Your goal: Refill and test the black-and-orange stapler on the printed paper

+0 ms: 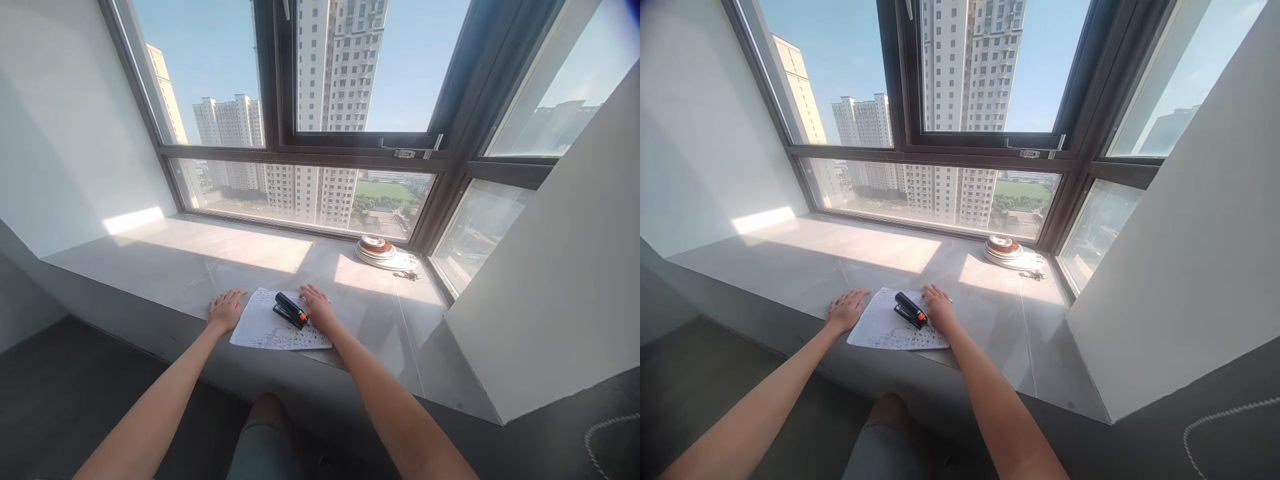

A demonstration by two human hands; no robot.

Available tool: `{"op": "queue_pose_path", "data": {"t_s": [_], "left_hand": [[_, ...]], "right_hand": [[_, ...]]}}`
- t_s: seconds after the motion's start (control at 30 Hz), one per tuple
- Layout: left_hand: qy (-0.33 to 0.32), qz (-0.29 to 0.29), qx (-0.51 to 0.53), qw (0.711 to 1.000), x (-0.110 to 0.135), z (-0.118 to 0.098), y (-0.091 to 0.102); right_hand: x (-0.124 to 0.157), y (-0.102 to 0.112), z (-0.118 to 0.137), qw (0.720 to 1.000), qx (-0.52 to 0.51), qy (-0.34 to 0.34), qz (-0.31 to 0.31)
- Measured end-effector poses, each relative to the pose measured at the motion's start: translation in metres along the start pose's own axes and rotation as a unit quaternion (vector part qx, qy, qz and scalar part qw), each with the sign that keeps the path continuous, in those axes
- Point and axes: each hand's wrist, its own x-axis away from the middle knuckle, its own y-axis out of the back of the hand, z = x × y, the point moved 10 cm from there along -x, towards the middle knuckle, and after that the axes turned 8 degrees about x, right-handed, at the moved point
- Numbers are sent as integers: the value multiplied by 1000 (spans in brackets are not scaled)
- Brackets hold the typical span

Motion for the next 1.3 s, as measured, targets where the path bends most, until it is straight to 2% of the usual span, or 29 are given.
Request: {"op": "queue_pose_path", "data": {"t_s": [0.2, 0.4, 0.47, 0.5, 0.57, 0.67, 0.73, 0.77, 0.83, 0.9, 0.97, 1.13, 1.2, 1.3], "left_hand": [[4, -3, -14, 1000, 0, -4, 2], [0, -7, -2, 1000, -7, 5, -5], [-1, -29, 10, 1000, -7, -1, -5], [-4, -46, 21, 999, -6, -9, -3], [-26, -85, 59, 994, -1, -43, -2], [-114, -96, 162, 976, 13, -131, -13], [-195, -50, 217, 955, 25, -200, -34], [-217, -26, 230, 948, 30, -228, -46], [-226, 16, 221, 949, 37, -265, -73], [-227, 44, 189, 954, 41, -283, -96], [-233, 54, 160, 958, 44, -289, -112], [-231, 38, 142, 962, 43, -289, -122], [-219, 38, 144, 964, 40, -290, -123], [-203, 37, 150, 967, 36, -292, -124]], "right_hand": [[30, 20, -26, 999, 1, -25, -33], [71, 47, -67, 996, 19, -62, -56], [84, 57, -80, 995, 27, -71, -64], [90, 62, -87, 994, 28, -76, -69], [100, 71, -97, 993, 25, -85, -81], [107, 78, -106, 991, 21, -97, -92], [108, 80, -108, 990, 20, -102, -94], [109, 80, -109, 990, 19, -104, -93], [111, 82, -110, 990, 18, -105, -94], [114, 85, -114, 990, 13, -106, -96], [119, 92, -119, 988, 2, -113, -103], [138, 124, -107, 974, -65, -99, -195], [142, 121, -94, 977, -99, -75, -174], [146, 107, -76, 990, -96, -37, -100]]}}
